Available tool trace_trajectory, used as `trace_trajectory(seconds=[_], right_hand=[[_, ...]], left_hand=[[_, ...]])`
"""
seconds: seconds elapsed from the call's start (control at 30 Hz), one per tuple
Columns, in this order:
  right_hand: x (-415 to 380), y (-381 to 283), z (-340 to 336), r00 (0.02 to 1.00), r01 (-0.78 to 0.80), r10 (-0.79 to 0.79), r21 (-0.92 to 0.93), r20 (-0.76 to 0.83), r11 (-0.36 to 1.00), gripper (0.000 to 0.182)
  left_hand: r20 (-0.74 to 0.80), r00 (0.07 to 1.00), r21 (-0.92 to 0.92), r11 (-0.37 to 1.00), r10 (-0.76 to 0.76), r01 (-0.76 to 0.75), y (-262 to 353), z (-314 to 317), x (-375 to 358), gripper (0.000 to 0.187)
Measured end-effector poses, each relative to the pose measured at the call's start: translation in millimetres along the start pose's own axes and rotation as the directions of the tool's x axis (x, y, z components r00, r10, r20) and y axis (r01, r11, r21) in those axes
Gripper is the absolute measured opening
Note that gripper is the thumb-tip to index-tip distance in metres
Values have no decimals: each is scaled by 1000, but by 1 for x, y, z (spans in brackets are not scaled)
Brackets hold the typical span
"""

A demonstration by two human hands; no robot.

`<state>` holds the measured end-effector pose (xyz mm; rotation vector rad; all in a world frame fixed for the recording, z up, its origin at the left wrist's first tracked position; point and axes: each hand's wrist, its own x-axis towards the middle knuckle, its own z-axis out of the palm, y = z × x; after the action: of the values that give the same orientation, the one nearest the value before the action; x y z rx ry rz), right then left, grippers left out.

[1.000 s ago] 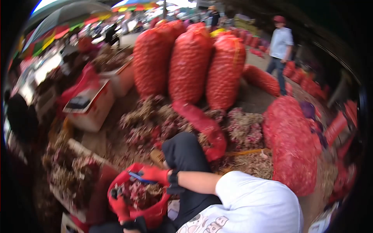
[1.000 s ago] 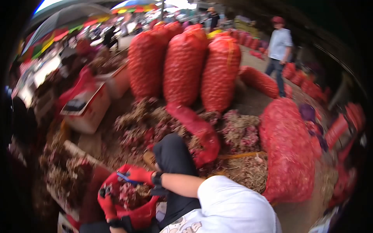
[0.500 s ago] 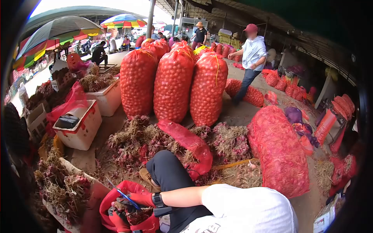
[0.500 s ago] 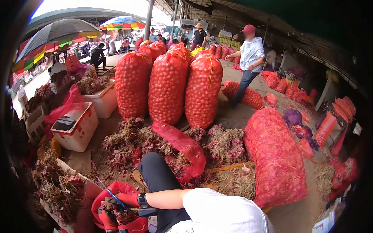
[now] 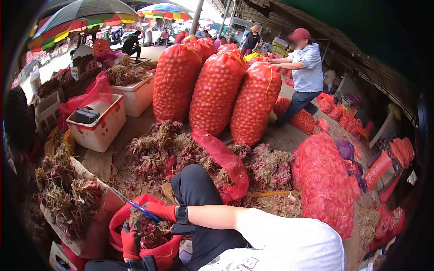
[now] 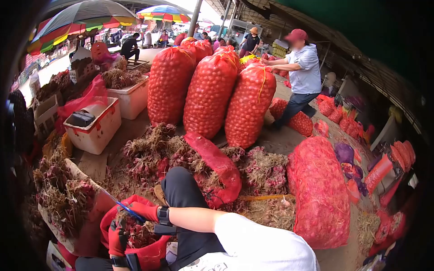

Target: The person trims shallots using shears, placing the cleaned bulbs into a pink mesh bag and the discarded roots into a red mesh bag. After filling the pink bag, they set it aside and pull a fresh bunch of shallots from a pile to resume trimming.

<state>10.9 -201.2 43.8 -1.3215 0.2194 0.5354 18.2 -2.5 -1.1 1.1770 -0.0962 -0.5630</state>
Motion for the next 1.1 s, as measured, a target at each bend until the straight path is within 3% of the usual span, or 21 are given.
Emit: trace_trajectory(seconds=[0.07, 0.13, 0.2, 0.23, 0.27, 0.33, 0.37, 0.43, 0.5, 0.57, 0.67, 0.7, 0.73, 0.77, 0.8, 0.83, 0.9, 0.97, 1.0, 1.07, 1.1], right_hand=[[9, 16, -6, 996, 52, -54, 22, 75, 998, 28], [8, 22, 1, 959, 276, -270, -74, 90, 958, 30], [-7, 15, 14, 912, 401, -409, -306, 41, 864, 34], [-17, 6, 17, 890, 393, -455, -484, -12, 782, 36], [-21, 3, 20, 859, 361, -509, -644, -52, 674, 39], [-5, 18, 11, 924, 289, -378, -540, -57, 791, 43], [-4, 20, 8, 941, 261, -333, -493, -62, 830, 43], [-13, 14, 8, 991, 124, -133, -223, -25, 967, 44], [-36, -16, 16, 976, 217, -212, -260, 50, 941, 43], [-19, 1, 14, 898, 427, -429, -417, 96, 802, 42], [-15, 17, 3, 842, 420, -537, -680, 46, 601, 41], [-10, 18, 4, 844, 397, -537, -674, 0, 623, 43], [-13, 11, 9, 913, 283, -399, -572, -86, 770, 38], [-17, 10, 4, 901, 283, -427, -646, -75, 709, 33], [8, 44, -8, 962, 271, -272, -30, -16, 962, 32], [9, 49, -10, 980, 190, -198, 187, 23, 964, 31], [13, 57, -19, 978, 204, -197, 107, -70, 973, 31], [15, 51, -26, 972, 112, -187, 428, 138, 897, 31], [13, 42, -26, 927, 29, -216, 516, 307, 856, 32], [2, 29, -18, 985, 37, -102, 403, 141, 915, 30], [0, 27, -16, 998, 35, -53, 341, 45, 939, 30]], left_hand=[[-11, 1000, -2, 1000, 20, -20, -4, -8, 4, 16], [6, 978, 441, 877, 210, -192, -6, -12, 1, 15], [67, 901, 758, 565, 430, -326, -28, -26, 7, 13], [15, 949, 810, 552, 316, -197, -39, -38, 14, 14], [-33, 955, 728, 661, 295, -180, -42, -36, 12, 16], [-111, 964, 523, 839, 243, -151, -41, -18, 8, 21], [-243, 970, 262, 963, -2, 67, -34, -7, 4, 28], [-329, 935, -62, 991, -131, 117, -9, 28, -7, 28], [-251, 939, -292, 944, -233, 156, -10, 21, -4, 32], [-98, 976, 287, 945, 192, -157, -16, 17, 9, 37], [355, 855, 846, 258, 379, -466, -5, -1, -8, 48], [183, 983, 356, 929, 35, -100, 3, 12, -9, 47], [-20, 949, -469, 841, -314, 268, 11, 25, -10, 46], [143, 976, -438, 873, -167, 213, -5, 12, -4, 39], [144, 989, -58, 997, -45, 54, 0, 14, -8, 33], [143, 987, 331, 936, 77, -121, 4, 15, -11, 28], [-2, 994, 37, 994, -106, 106, 0, 14, -13, 23], [73, 995, -78, 995, -62, 67, -13, -1, -8, 21], [62, 989, 226, 963, 138, -148, -4, 5, -10, 21], [246, 858, 713, 515, 452, -476, 13, 15, -12, 23], [108, 972, 660, 716, 210, -228, 10, 4, -12, 26]])
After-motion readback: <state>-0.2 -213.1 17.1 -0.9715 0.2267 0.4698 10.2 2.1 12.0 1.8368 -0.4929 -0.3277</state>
